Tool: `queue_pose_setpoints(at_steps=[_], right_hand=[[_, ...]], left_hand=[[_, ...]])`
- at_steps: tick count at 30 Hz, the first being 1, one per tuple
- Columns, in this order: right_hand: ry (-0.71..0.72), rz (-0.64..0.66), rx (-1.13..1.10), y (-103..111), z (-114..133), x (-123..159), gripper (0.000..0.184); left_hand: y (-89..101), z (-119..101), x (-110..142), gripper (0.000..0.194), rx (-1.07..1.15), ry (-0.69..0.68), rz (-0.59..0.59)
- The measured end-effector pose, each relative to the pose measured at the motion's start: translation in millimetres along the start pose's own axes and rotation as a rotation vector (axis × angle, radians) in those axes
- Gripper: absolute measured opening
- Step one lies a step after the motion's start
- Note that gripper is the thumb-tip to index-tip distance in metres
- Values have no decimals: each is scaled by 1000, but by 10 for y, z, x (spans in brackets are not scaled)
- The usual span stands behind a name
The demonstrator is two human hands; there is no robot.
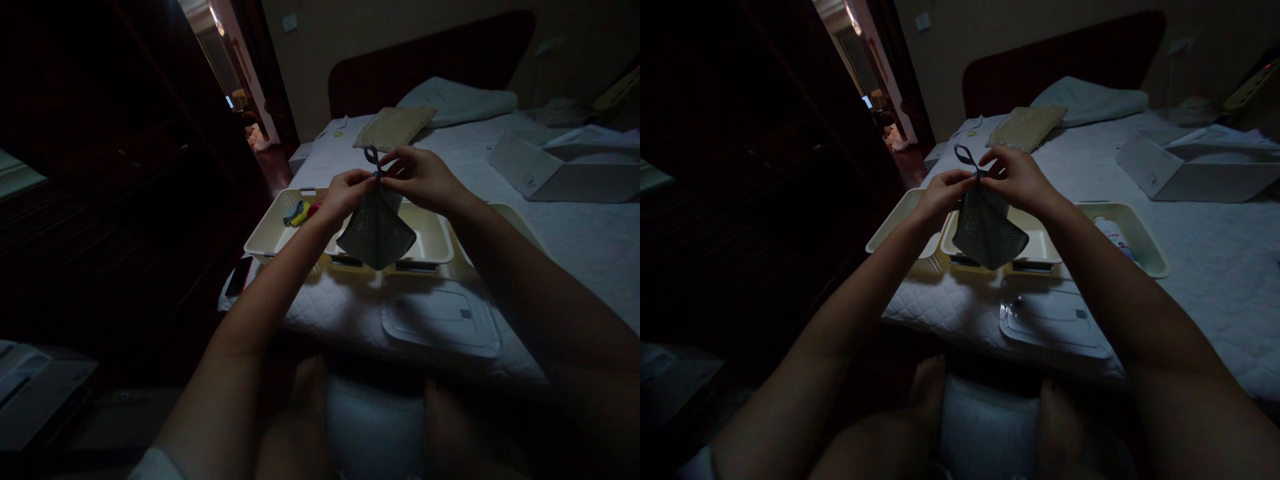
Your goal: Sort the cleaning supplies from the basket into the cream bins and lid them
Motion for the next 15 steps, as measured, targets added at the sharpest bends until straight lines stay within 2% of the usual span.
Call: queue_pose_setpoints(at_steps=[5, 15], right_hand=[[-3, -42, 15, 55, 18, 42, 12], [32, -53, 80, 94, 53, 42, 17]], left_hand=[[-2, 20, -4, 10, -12, -25, 12], [14, 52, -19, 13, 44, -5, 8]])
Point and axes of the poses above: each hand's wrist, its own x-axis away from the middle knuckle, its own y-axis out of the back of the hand, z = x × y, the point moved 2 cm from there along -x, towards the middle knuckle, and after that the axes turned 1 degree about -x, right-handed, at the moved point
